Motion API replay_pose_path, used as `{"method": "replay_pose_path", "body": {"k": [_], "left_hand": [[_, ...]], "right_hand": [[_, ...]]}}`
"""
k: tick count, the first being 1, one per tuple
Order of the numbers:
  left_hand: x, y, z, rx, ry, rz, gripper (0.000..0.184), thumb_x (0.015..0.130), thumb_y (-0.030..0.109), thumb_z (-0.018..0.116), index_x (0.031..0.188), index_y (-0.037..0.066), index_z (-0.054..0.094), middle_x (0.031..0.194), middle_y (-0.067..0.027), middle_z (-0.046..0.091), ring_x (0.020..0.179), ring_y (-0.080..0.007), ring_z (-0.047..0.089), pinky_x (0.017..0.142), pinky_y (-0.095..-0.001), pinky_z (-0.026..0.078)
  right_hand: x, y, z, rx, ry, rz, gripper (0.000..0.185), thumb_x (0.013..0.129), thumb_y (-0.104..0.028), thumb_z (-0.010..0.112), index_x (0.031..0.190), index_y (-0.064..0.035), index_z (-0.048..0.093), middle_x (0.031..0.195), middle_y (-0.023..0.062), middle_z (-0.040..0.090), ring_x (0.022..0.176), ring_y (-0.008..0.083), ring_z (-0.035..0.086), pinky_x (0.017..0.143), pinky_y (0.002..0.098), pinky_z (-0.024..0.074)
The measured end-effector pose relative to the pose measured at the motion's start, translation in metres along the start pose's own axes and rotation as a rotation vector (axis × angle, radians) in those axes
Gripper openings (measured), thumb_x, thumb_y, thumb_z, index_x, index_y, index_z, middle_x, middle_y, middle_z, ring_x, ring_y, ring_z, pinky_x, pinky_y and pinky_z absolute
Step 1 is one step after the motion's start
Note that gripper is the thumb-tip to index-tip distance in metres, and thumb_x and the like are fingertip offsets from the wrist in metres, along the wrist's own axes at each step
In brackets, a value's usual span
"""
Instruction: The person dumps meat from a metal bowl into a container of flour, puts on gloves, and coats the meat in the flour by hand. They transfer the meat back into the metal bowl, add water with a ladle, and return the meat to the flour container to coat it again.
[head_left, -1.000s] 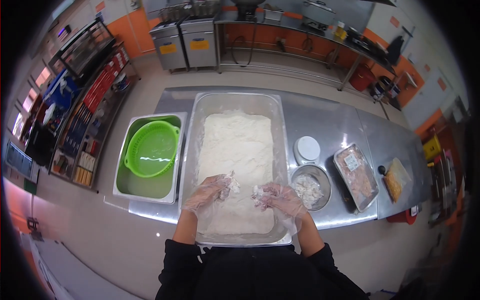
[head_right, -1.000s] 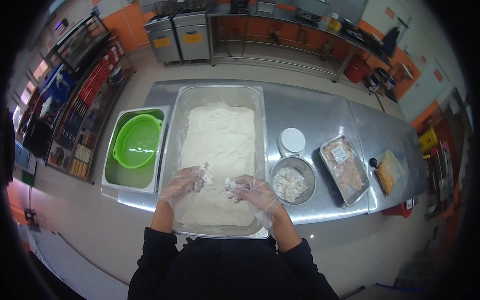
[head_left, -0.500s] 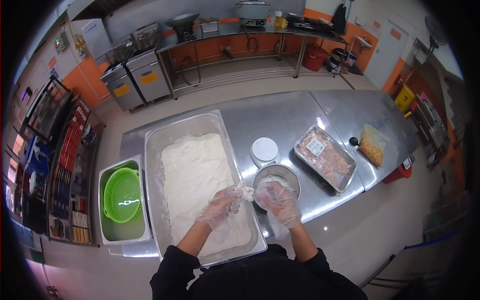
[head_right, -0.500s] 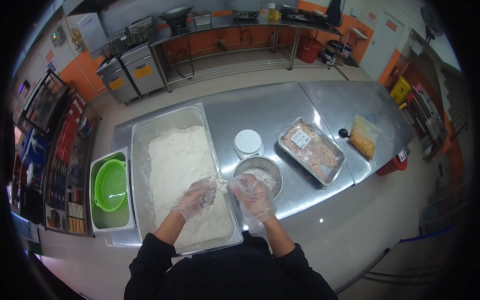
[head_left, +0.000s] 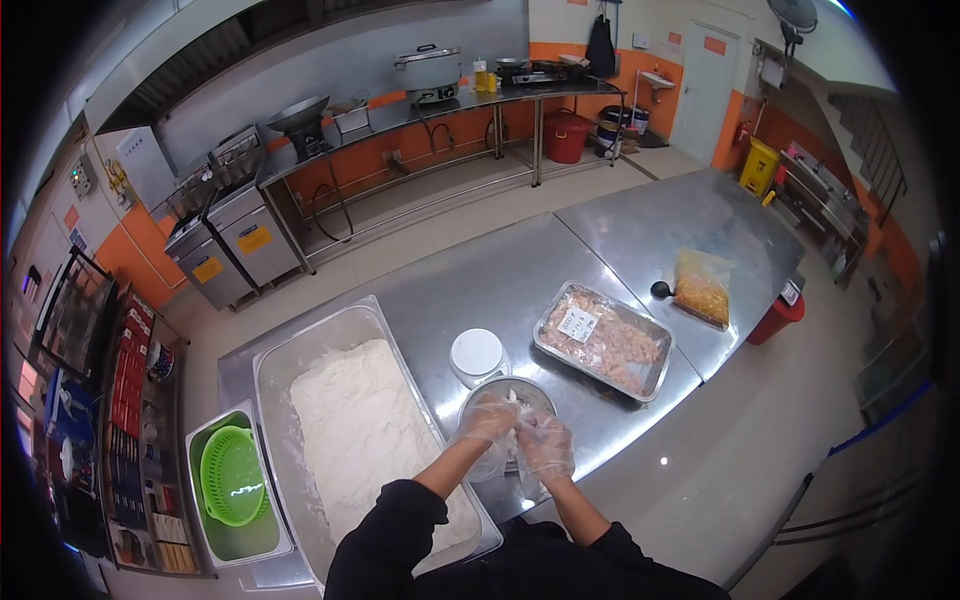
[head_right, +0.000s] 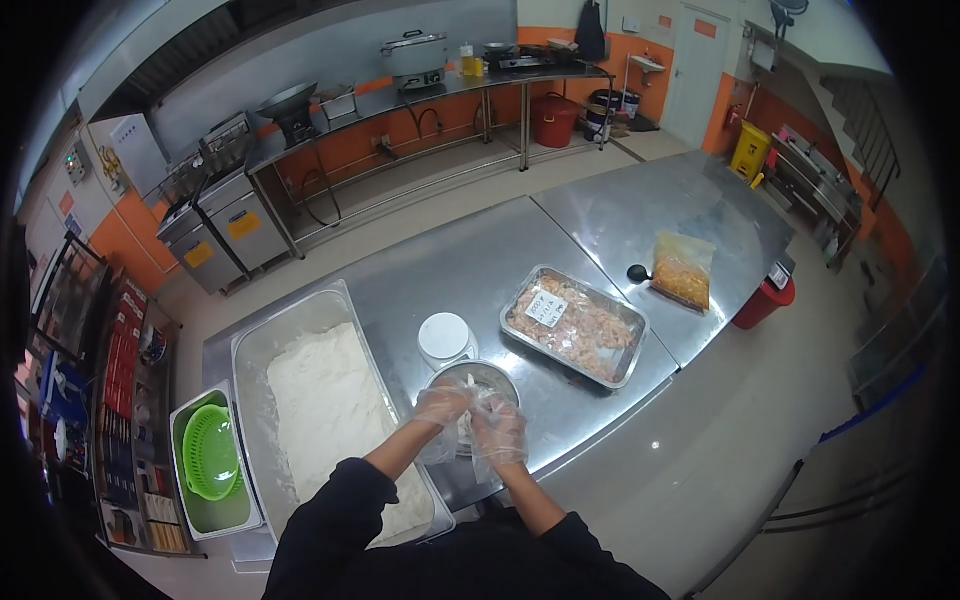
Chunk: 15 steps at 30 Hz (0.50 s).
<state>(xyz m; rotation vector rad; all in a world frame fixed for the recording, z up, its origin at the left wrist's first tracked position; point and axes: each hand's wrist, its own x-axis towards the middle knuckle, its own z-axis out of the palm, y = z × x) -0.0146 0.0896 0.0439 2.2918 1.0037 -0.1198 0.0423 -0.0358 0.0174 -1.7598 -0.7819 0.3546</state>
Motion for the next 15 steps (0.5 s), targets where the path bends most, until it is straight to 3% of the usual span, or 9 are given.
{"method": "replay_pose_path", "body": {"k": [2,5,7,11,13,15], "left_hand": [[0.01,0.008,0.006,0.078,-0.057,-0.011,0.034,0.079,0.031,0.05,0.091,0.002,0.064,0.095,-0.022,0.062,0.093,-0.0358,0.06,0.079,-0.0413,0.047],[0.038,-0.004,0.037,0.055,-0.065,-0.098,0.035,0.078,0.031,0.05,0.097,0.004,0.062,0.1,-0.0217,0.061,0.096,-0.0355,0.059,0.081,-0.0413,0.046],[0.07,-0.034,0.078,0.106,-0.026,-0.097,0.037,0.077,0.032,0.051,0.1,0.004,0.061,0.102,-0.0219,0.06,0.098,-0.0359,0.058,0.082,-0.0417,0.046],[0.036,-0.015,0.017,0.172,-0.083,-0.084,0.043,0.075,0.035,0.054,0.103,0.003,0.06,0.104,-0.0221,0.06,0.097,-0.0351,0.059,0.084,-0.0416,0.046],[0.038,-0.025,0.02,0.234,-0.18,-0.023,0.039,0.075,0.03,0.054,0.101,0.002,0.062,0.103,-0.0226,0.06,0.097,-0.0349,0.059,0.085,-0.0418,0.046],[0.029,-0.021,0.009,0.343,-0.281,0.075,0.041,0.075,0.033,0.055,0.1,0.003,0.062,0.105,-0.0207,0.06,0.099,-0.0338,0.058,0.085,-0.0402,0.046]], "right_hand": [[-0.002,0.001,-0.005,-0.092,0.053,-0.084,0.022,0.07,-0.02,0.067,0.081,-0.0015,0.061,0.07,0.0087,0.06,0.063,0.0164,0.057,0.059,0.0305,0.0462],[-0.005,-0.016,-0.014,0.018,0.022,0.107,0.021,0.068,-0.02,0.066,0.079,-0.002,0.059,0.069,0.0111,0.06,0.065,0.021,0.058,0.061,0.0322,0.0463],[-0.007,-0.005,-0.015,-0.012,0.022,0.076,0.022,0.069,-0.021,0.066,0.078,-0.0019,0.058,0.069,0.0109,0.06,0.065,0.0211,0.059,0.061,0.0327,0.0463],[-0.005,-0.008,-0.027,-0.184,-0.005,0.067,0.023,0.072,-0.021,0.067,0.081,-0.0016,0.058,0.069,0.0098,0.06,0.065,0.0171,0.06,0.06,0.0305,0.0463],[0.002,0.011,-0.029,-0.072,-0.035,0.1,0.022,0.075,-0.019,0.067,0.085,-0.001,0.058,0.07,0.0087,0.061,0.064,0.0141,0.059,0.059,0.0284,0.0466],[0.006,0.022,-0.03,0.058,-0.073,0.148,0.021,0.077,-0.016,0.066,0.09,-0.0003,0.058,0.071,0.0077,0.061,0.064,0.012,0.059,0.059,0.0267,0.0468]]}}
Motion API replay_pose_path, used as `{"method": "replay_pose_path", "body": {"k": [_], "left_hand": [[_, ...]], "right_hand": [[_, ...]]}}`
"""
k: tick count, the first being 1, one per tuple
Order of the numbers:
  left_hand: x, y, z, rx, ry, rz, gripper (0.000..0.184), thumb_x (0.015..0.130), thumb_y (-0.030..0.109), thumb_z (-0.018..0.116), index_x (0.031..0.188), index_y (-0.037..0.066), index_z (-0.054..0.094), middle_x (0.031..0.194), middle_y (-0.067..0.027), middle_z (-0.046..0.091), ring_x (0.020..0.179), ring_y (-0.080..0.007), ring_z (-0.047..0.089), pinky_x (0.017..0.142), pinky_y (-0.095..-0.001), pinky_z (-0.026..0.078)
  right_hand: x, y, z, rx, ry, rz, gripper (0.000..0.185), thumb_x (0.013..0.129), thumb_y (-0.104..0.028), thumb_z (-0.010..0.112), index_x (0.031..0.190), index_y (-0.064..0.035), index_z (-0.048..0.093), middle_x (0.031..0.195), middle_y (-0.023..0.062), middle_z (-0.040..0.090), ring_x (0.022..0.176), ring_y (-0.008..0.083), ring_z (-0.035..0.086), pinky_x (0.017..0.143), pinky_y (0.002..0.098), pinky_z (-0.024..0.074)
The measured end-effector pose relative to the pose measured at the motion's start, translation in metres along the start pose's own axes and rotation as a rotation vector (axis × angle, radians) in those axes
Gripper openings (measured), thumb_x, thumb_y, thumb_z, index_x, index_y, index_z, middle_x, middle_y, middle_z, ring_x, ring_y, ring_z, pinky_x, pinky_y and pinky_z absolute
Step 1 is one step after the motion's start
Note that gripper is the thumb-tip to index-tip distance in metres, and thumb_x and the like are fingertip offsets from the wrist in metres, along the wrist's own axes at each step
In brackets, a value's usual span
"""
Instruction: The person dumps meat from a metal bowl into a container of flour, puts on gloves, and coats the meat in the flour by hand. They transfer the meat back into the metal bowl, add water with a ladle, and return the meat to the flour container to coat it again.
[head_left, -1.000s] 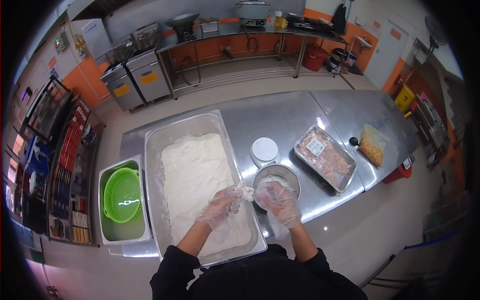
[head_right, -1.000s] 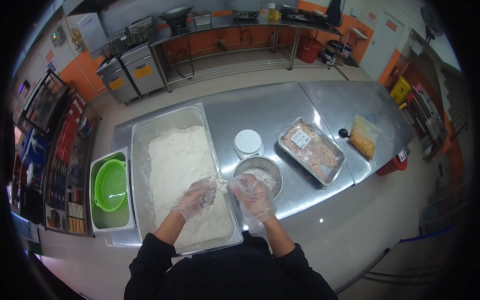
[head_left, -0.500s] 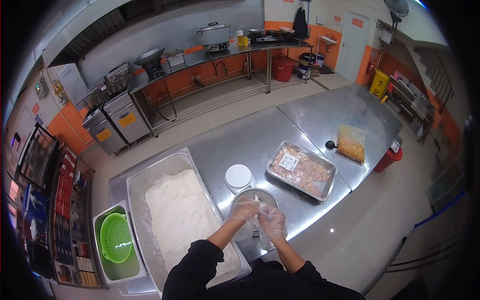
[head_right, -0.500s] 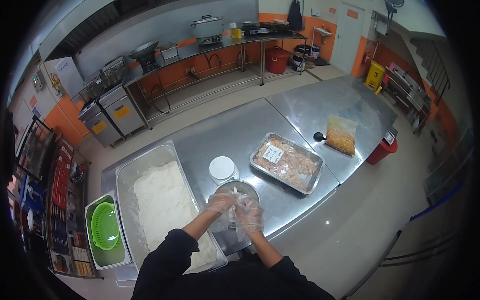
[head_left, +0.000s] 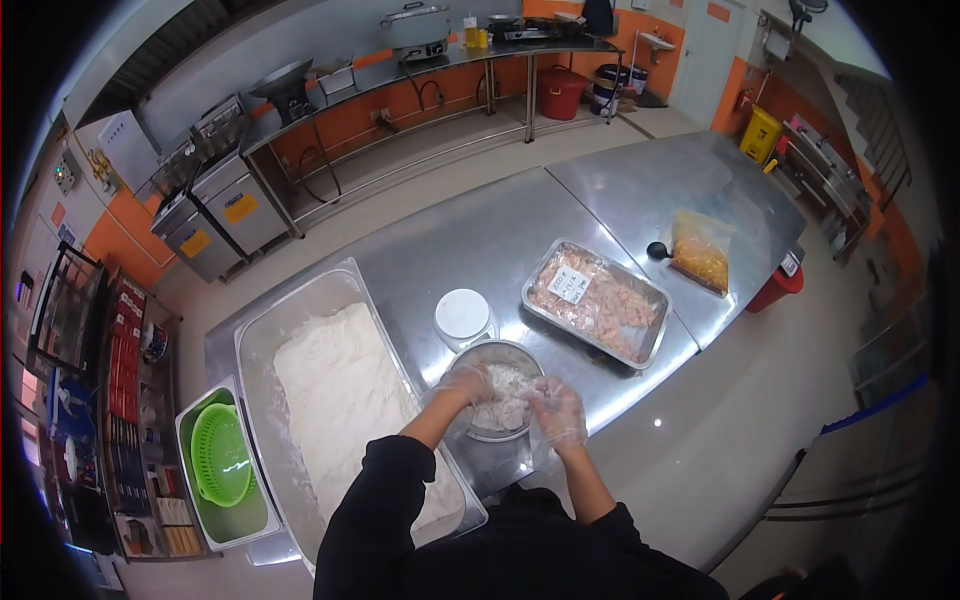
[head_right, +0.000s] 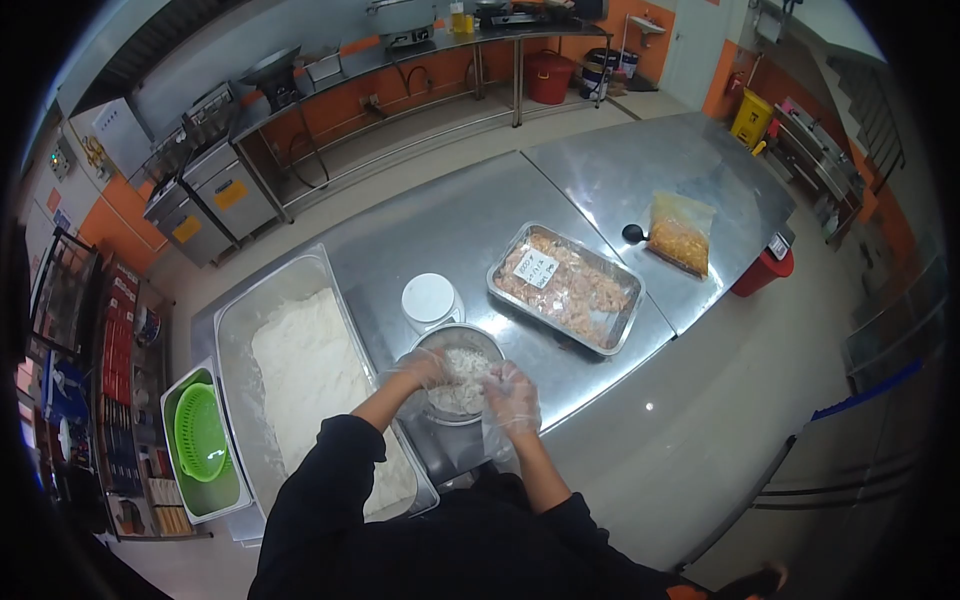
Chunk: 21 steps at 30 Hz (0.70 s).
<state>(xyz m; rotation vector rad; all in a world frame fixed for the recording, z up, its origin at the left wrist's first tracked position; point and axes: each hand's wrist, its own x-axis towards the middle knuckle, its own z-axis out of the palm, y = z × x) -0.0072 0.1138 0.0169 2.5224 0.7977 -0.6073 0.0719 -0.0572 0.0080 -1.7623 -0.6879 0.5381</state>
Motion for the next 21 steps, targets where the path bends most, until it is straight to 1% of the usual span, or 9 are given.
{"method": "replay_pose_path", "body": {"k": [1,2,5,8,11,12,15,18,21], "left_hand": [[-0.008,0.003,-0.01,0.063,-0.033,0.054,0.041,0.075,0.035,0.055,0.1,0.003,0.063,0.106,-0.0198,0.06,0.099,-0.0332,0.058,0.085,-0.0394,0.046],[-0.019,0.008,-0.02,0.122,-0.1,0.069,0.048,0.074,0.043,0.056,0.101,0.004,0.063,0.11,-0.017,0.059,0.101,-0.0325,0.057,0.084,-0.0383,0.046],[-0.016,0.004,-0.019,0.137,-0.252,0.169,0.073,0.071,0.061,0.056,0.114,0.002,0.054,0.112,-0.0187,0.057,0.103,-0.0333,0.056,0.089,-0.0398,0.043],[-0.026,-0.001,-0.016,-0.003,-0.077,0.267,0.062,0.075,0.053,0.052,0.111,0.003,0.058,0.118,-0.0195,0.054,0.108,-0.0328,0.053,0.091,-0.038,0.041],[-0.029,-0.009,-0.01,-0.311,0.032,0.245,0.068,0.077,0.055,0.054,0.123,0.004,0.049,0.122,-0.0217,0.05,0.112,-0.0338,0.049,0.096,-0.038,0.038],[-0.024,-0.01,-0.012,-0.495,-0.004,0.284,0.061,0.079,0.047,0.058,0.121,0.003,0.051,0.12,-0.0178,0.053,0.109,-0.0281,0.052,0.094,-0.035,0.039],[-0.03,-0.01,-0.011,-0.996,-0.065,0.323,0.053,0.078,0.037,0.063,0.116,0.001,0.054,0.113,-0.0139,0.058,0.103,-0.0224,0.054,0.089,-0.0319,0.042],[-0.022,-0.016,-0.002,-0.75,0.038,0.211,0.045,0.076,0.028,0.067,0.111,0.001,0.057,0.105,-0.0094,0.061,0.093,-0.0181,0.057,0.081,-0.0297,0.045],[-0.014,-0.029,0.014,-0.853,0.013,0.25,0.057,0.073,0.042,0.064,0.111,0.001,0.056,0.106,-0.0206,0.059,0.091,-0.0287,0.059,0.081,-0.0353,0.046]], "right_hand": [[0.004,0.0,-0.001,0.071,-0.027,0.026,0.021,0.078,-0.014,0.066,0.091,0.0001,0.058,0.072,0.0072,0.062,0.065,0.0113,0.059,0.059,0.026,0.0469],[0.007,0.001,-0.003,0.141,-0.051,0.051,0.021,0.079,-0.013,0.065,0.093,0.0006,0.059,0.073,0.0067,0.062,0.065,0.0107,0.059,0.06,0.0252,0.047],[0.011,0.01,-0.005,0.19,-0.078,0.041,0.02,0.079,-0.011,0.065,0.094,0.0011,0.059,0.076,0.0053,0.062,0.065,0.0105,0.058,0.059,0.0241,0.0469],[0.009,0.005,-0.006,0.395,-0.095,0.146,0.02,0.079,-0.01,0.066,0.094,0.0011,0.059,0.078,0.0045,0.061,0.065,0.0099,0.058,0.059,0.0224,0.0462],[0.01,0.002,-0.003,0.428,-0.132,0.057,0.023,0.08,-0.016,0.064,0.094,0.0013,0.058,0.075,0.0045,0.06,0.064,0.009,0.057,0.058,0.0233,0.0461],[0.011,0.001,-0.003,0.42,-0.158,0.085,0.026,0.079,-0.016,0.066,0.096,0.0016,0.058,0.075,0.0043,0.06,0.065,0.0084,0.057,0.058,0.0233,0.0462],[0.015,-0.002,0.007,0.511,-0.191,0.147,0.028,0.078,-0.017,0.069,0.095,0.0016,0.058,0.076,0.0043,0.061,0.064,0.0087,0.057,0.058,0.0236,0.0462],[0.017,0.005,0.011,0.549,-0.203,0.213,0.026,0.078,-0.017,0.07,0.093,0.0021,0.059,0.078,0.004,0.061,0.064,0.0089,0.057,0.059,0.0234,0.0465],[0.019,0.004,0.013,0.37,-0.169,0.177,0.019,0.076,-0.015,0.071,0.08,-0.0024,0.057,0.075,0.003,0.061,0.065,0.0088,0.057,0.057,0.0227,0.0455]]}}
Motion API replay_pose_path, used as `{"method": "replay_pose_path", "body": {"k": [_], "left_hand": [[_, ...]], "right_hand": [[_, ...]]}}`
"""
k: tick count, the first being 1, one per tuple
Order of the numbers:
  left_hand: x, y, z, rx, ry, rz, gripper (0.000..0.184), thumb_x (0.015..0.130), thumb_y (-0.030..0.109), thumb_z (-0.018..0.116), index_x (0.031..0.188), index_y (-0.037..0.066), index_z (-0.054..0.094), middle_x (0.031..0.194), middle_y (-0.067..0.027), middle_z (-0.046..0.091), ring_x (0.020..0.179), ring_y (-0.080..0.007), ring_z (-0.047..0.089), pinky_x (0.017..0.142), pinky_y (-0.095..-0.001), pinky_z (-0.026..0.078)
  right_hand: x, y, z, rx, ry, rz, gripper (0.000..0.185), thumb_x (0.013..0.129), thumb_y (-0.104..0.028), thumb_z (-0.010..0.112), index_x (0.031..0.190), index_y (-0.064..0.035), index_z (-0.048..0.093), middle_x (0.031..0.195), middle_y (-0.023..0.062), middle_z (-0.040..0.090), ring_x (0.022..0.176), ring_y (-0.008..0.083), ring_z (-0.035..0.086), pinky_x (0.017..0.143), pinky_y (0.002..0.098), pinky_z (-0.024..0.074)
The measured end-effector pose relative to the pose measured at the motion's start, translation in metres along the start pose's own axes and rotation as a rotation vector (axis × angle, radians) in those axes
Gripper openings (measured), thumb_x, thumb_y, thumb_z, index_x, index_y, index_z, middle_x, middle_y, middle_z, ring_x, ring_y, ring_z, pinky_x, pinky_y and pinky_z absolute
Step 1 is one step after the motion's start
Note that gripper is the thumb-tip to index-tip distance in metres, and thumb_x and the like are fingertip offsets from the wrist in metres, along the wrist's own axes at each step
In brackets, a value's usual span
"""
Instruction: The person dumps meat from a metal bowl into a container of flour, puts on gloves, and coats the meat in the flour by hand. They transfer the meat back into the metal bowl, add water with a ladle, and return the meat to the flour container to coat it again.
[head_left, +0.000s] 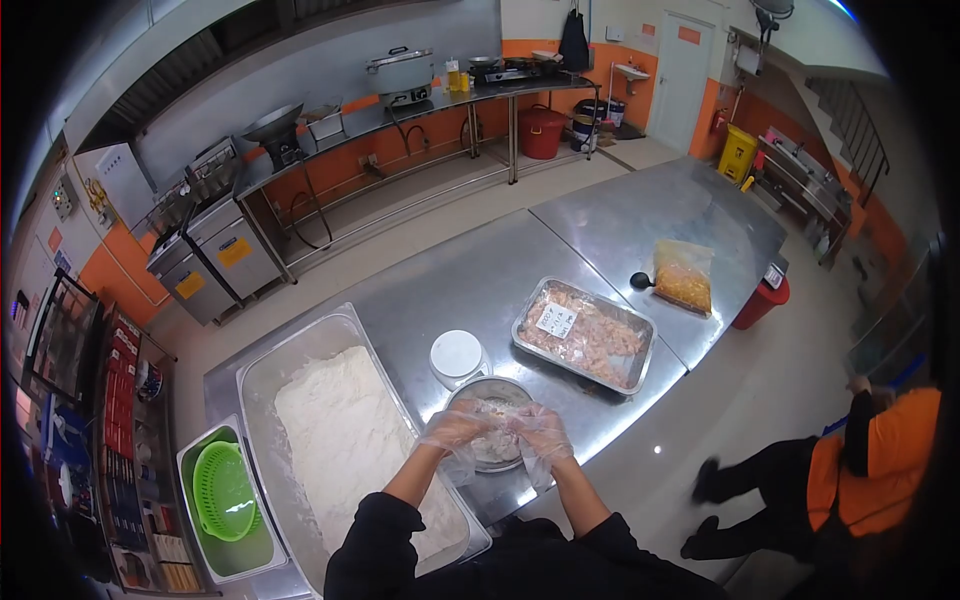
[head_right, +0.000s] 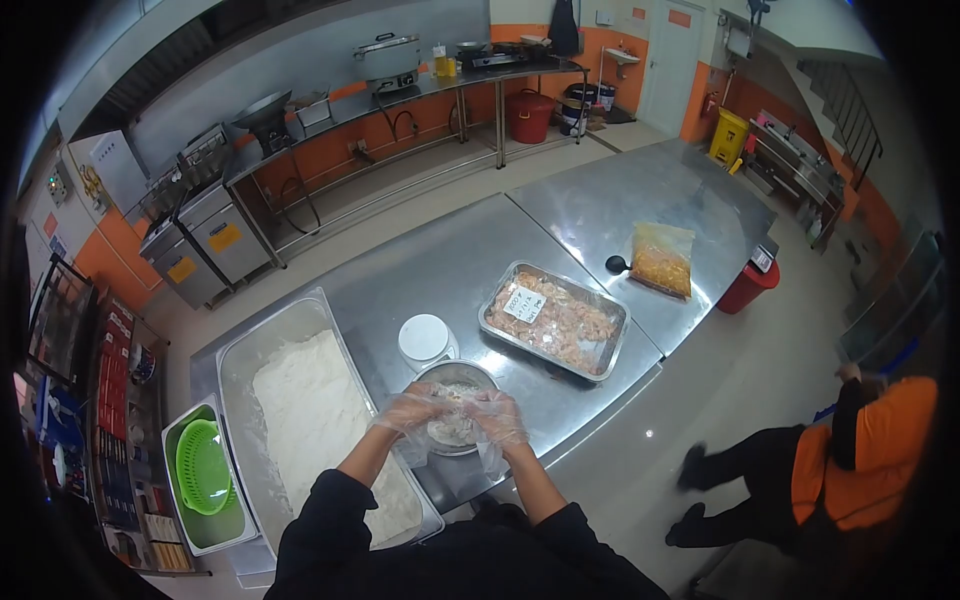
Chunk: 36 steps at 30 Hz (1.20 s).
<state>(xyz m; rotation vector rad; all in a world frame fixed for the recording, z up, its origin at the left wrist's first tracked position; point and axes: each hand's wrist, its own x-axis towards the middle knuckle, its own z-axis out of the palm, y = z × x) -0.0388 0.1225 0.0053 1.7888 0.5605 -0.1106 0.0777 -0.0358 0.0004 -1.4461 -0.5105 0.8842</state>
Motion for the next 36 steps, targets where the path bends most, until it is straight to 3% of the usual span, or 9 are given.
{"method": "replay_pose_path", "body": {"k": [3,9,15,19,23,27,30,32,36], "left_hand": [[-0.012,0.017,0.015,0.329,0.244,-0.105,0.06,0.07,0.046,0.066,0.107,0.0,0.056,0.103,-0.0233,0.059,0.096,-0.0334,0.058,0.083,-0.0385,0.046],[-0.014,0.008,0.031,0.442,0.391,-0.087,0.054,0.069,0.043,0.066,0.099,-0.001,0.057,0.096,-0.0248,0.059,0.098,-0.0386,0.055,0.082,-0.043,0.045],[-0.047,0.043,0.031,0.418,0.475,0.079,0.034,0.075,0.027,0.059,0.092,-0.002,0.057,0.093,-0.0251,0.058,0.091,-0.0416,0.055,0.076,-0.0462,0.044],[-0.046,0.024,0.013,0.493,0.536,0.177,0.027,0.073,0.021,0.057,0.091,0.002,0.061,0.082,-0.0209,0.062,0.084,-0.0391,0.059,0.077,-0.045,0.046],[-0.042,0.033,0.006,0.612,0.281,-0.055,0.03,0.073,0.02,0.055,0.1,0.008,0.061,0.093,-0.0213,0.062,0.091,-0.0379,0.058,0.083,-0.0439,0.046],[-0.049,0.029,0.003,0.416,0.357,0.127,0.027,0.075,0.023,0.057,0.097,0.007,0.064,0.084,-0.0196,0.063,0.087,-0.0372,0.059,0.08,-0.0438,0.046],[-0.06,0.047,-0.005,0.26,0.483,0.277,0.027,0.078,0.025,0.059,0.096,0.005,0.063,0.08,-0.0172,0.064,0.078,-0.031,0.063,0.074,-0.0405,0.048],[-0.08,0.055,-0.016,0.067,0.508,0.32,0.028,0.084,0.028,0.058,0.095,0.003,0.063,0.078,-0.0108,0.064,0.066,-0.0187,0.062,0.063,-0.0312,0.049],[-0.151,0.035,-0.043,-0.058,0.639,0.273,0.027,0.088,0.028,0.056,0.092,0.002,0.063,0.07,-0.0041,0.062,0.06,-0.0108,0.06,0.055,-0.0245,0.049]], "right_hand": [[0.005,0.022,0.008,-0.475,0.141,-0.093,0.022,0.07,-0.018,0.071,0.079,-0.0032,0.057,0.073,0.0058,0.061,0.063,0.013,0.057,0.058,0.0274,0.046],[0.0,0.013,0.023,-0.592,0.306,-0.25,0.025,0.066,-0.023,0.067,0.08,-0.0039,0.057,0.071,0.0143,0.061,0.068,0.0248,0.062,0.062,0.0359,0.0467],[0.018,0.021,0.02,-0.648,0.525,-0.099,0.025,0.069,-0.023,0.064,0.082,-0.0027,0.058,0.074,0.0171,0.062,0.072,0.0287,0.063,0.064,0.0347,0.0473],[0.014,0.0,0.001,-0.611,0.317,-0.239,0.026,0.073,-0.025,0.067,0.083,-0.0011,0.064,0.071,0.0122,0.064,0.068,0.0207,0.062,0.064,0.0299,0.047],[0.023,0.005,-0.012,-0.399,0.044,-0.202,0.024,0.081,-0.023,0.06,0.097,-0.0059,0.067,0.08,0.0087,0.067,0.07,0.0141,0.061,0.065,0.0298,0.0469],[0.0,-0.047,-0.003,-0.292,-0.028,-0.407,0.022,0.081,-0.015,0.06,0.098,-0.0026,0.065,0.081,0.0062,0.066,0.072,0.0114,0.059,0.066,0.0269,0.0463],[-0.01,-0.071,-0.002,-0.416,0.032,-0.413,0.018,0.081,-0.011,0.059,0.096,-0.0016,0.065,0.079,0.0046,0.065,0.072,0.0104,0.058,0.067,0.0262,0.046],[-0.019,-0.088,0.011,-0.408,0.004,-0.382,0.015,0.081,-0.009,0.058,0.093,-0.0023,0.064,0.076,0.0034,0.063,0.071,0.0099,0.057,0.067,0.0252,0.0457],[-0.051,-0.126,0.079,-0.436,-0.382,-0.324,0.013,0.079,-0.013,0.062,0.089,-0.0038,0.064,0.078,0.0063,0.062,0.07,0.0124,0.058,0.068,0.0259,0.0468]]}}
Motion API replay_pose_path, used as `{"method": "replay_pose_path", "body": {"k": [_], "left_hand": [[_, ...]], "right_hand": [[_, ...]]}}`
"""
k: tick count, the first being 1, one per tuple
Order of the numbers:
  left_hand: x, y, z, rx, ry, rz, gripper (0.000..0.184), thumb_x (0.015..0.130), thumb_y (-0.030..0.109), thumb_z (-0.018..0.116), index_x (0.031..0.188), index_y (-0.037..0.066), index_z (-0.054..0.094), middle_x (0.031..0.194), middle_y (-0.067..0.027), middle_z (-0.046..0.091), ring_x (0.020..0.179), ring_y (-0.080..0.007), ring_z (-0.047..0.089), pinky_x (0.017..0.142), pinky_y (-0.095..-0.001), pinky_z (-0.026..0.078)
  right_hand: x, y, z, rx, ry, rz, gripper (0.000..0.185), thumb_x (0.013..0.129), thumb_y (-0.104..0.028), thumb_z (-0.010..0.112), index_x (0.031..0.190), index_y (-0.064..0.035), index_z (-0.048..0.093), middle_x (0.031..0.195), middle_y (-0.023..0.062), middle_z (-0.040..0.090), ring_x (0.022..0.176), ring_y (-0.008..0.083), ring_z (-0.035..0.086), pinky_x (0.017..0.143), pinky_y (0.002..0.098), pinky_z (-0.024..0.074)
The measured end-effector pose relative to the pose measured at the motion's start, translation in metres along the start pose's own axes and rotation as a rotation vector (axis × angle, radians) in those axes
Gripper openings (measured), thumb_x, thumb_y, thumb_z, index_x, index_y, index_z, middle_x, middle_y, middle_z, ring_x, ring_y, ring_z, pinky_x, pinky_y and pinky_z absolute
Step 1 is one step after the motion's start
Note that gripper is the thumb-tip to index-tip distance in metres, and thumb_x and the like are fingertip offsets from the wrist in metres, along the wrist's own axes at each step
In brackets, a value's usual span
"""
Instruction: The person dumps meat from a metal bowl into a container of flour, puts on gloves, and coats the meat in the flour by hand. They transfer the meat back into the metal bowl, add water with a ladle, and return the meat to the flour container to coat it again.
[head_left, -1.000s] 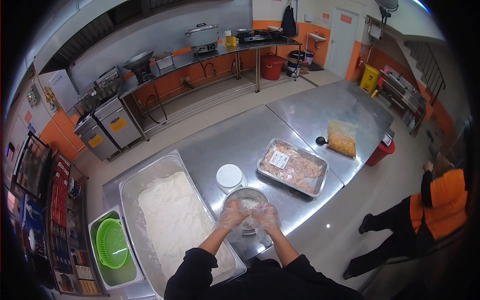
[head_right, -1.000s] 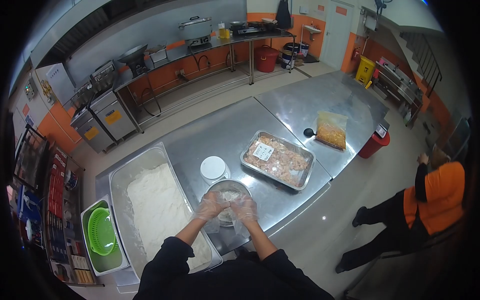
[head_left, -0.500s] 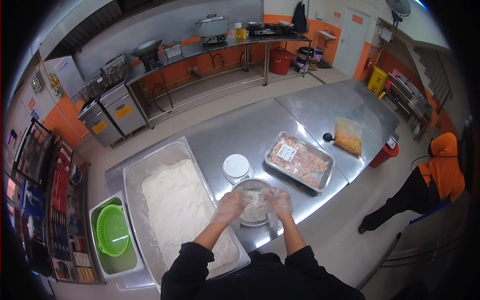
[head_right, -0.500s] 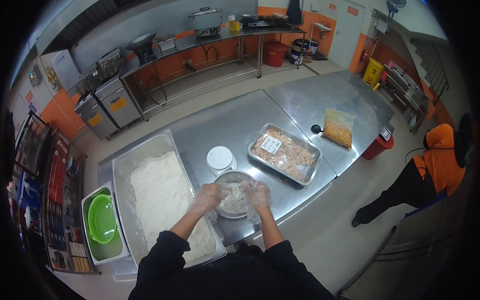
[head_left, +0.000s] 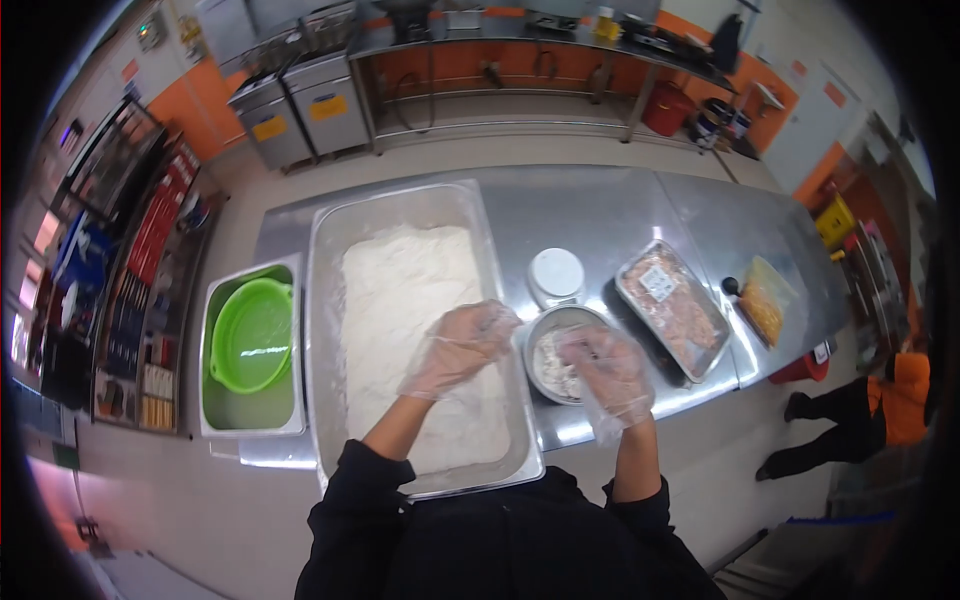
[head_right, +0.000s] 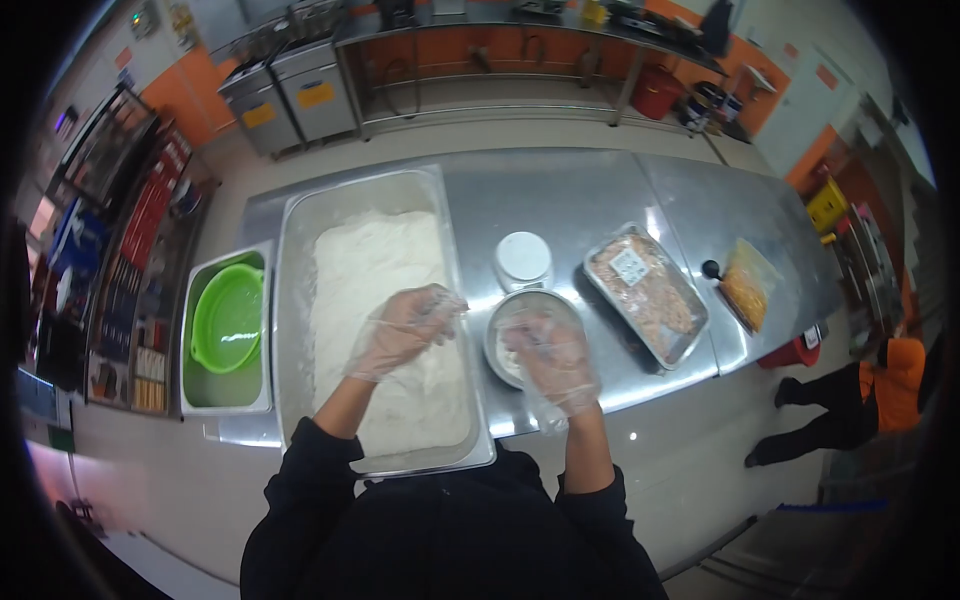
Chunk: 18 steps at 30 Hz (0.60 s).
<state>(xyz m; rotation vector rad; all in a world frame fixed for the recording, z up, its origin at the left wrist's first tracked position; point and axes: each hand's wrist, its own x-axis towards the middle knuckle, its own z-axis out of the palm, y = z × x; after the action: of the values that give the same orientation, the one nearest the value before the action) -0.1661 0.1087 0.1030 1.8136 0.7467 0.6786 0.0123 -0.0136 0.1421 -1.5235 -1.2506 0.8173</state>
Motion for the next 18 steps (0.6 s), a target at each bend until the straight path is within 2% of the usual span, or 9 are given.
{"method": "replay_pose_path", "body": {"k": [1,3,4,5,7,10,13,16,18], "left_hand": [[-0.015,-0.005,-0.019,0.01,0.033,-0.146,0.025,0.087,0.026,0.057,0.091,0.002,0.063,0.068,-0.0034,0.061,0.06,-0.0099,0.06,0.053,-0.0243,0.048],[-0.047,-0.036,-0.049,0.145,0.129,-0.243,0.026,0.084,0.029,0.056,0.084,0.004,0.061,0.066,-0.0076,0.062,0.061,-0.0182,0.062,0.058,-0.0304,0.049],[-0.063,-0.051,-0.059,0.21,0.176,-0.292,0.027,0.082,0.031,0.056,0.08,0.004,0.06,0.066,-0.0097,0.063,0.061,-0.0224,0.063,0.06,-0.0334,0.05],[-0.079,-0.059,-0.068,0.456,0.155,-0.342,0.026,0.081,0.03,0.055,0.082,0.005,0.061,0.068,-0.0108,0.064,0.064,-0.0239,0.064,0.062,-0.0345,0.05],[-0.108,-0.071,-0.081,0.945,0.097,-0.439,0.025,0.08,0.029,0.054,0.085,0.005,0.061,0.074,-0.0128,0.065,0.069,-0.0268,0.064,0.066,-0.0368,0.05],[-0.141,-0.104,-0.086,0.936,-0.07,-0.462,0.024,0.08,0.025,0.052,0.091,0.007,0.062,0.086,-0.0162,0.065,0.082,-0.0283,0.064,0.072,-0.0378,0.05],[-0.147,-0.119,-0.066,0.879,-0.379,-0.485,0.025,0.079,0.023,0.053,0.095,0.007,0.063,0.094,-0.0167,0.064,0.092,-0.0271,0.062,0.077,-0.0372,0.05],[-0.149,-0.155,-0.029,0.949,-0.275,-0.521,0.03,0.075,0.02,0.056,0.101,0.007,0.062,0.1,-0.0172,0.063,0.096,-0.0273,0.061,0.079,-0.0367,0.049],[-0.144,-0.157,-0.028,0.935,-0.378,-0.512,0.03,0.071,0.017,0.058,0.099,0.007,0.063,0.099,-0.0174,0.063,0.095,-0.027,0.061,0.079,-0.0362,0.049]], "right_hand": [[0.011,0.03,0.019,-0.245,-0.125,-0.144,0.019,0.083,-0.02,0.059,0.094,-0.0047,0.063,0.083,0.0123,0.063,0.078,0.0202,0.061,0.073,0.0319,0.0479],[0.024,-0.001,0.065,-0.593,-0.493,-0.129,0.022,0.082,-0.015,0.058,0.1,-0.0018,0.06,0.092,0.0136,0.064,0.083,0.024,0.062,0.075,0.0292,0.0487],[0.029,0.012,0.095,-0.688,-0.59,-0.138,0.025,0.082,-0.015,0.055,0.103,-0.0016,0.059,0.094,0.0164,0.063,0.084,0.0273,0.062,0.076,0.0319,0.0485],[0.036,0.038,0.126,-0.781,-0.683,-0.148,0.028,0.081,-0.015,0.052,0.105,-0.0014,0.058,0.097,0.0192,0.062,0.086,0.0306,0.061,0.078,0.0347,0.0484],[0.039,0.077,0.17,-1.202,-0.871,-0.251,0.033,0.079,-0.013,0.049,0.108,0.0011,0.055,0.101,0.0217,0.06,0.089,0.0317,0.061,0.079,0.0378,0.0476],[0.023,0.11,0.217,-1.37,-1.149,-0.497,0.034,0.076,-0.01,0.049,0.106,0.0037,0.054,0.098,0.0237,0.06,0.088,0.0331,0.06,0.077,0.0406,0.0468],[0.008,0.121,0.227,-0.734,-1.083,-0.292,0.03,0.073,-0.01,0.051,0.1,0.0036,0.058,0.097,0.0241,0.06,0.087,0.033,0.06,0.075,0.041,0.0466],[0.028,0.104,0.225,-0.98,-1.448,-0.297,0.034,0.071,-0.012,0.056,0.102,0.0023,0.056,0.098,0.0243,0.06,0.089,0.0332,0.06,0.074,0.0412,0.0457],[0.033,0.111,0.225,-1.065,-1.284,-0.193,0.042,0.07,-0.014,0.059,0.108,0.0006,0.052,0.102,0.0226,0.059,0.088,0.0335,0.06,0.075,0.0413,0.046]]}}
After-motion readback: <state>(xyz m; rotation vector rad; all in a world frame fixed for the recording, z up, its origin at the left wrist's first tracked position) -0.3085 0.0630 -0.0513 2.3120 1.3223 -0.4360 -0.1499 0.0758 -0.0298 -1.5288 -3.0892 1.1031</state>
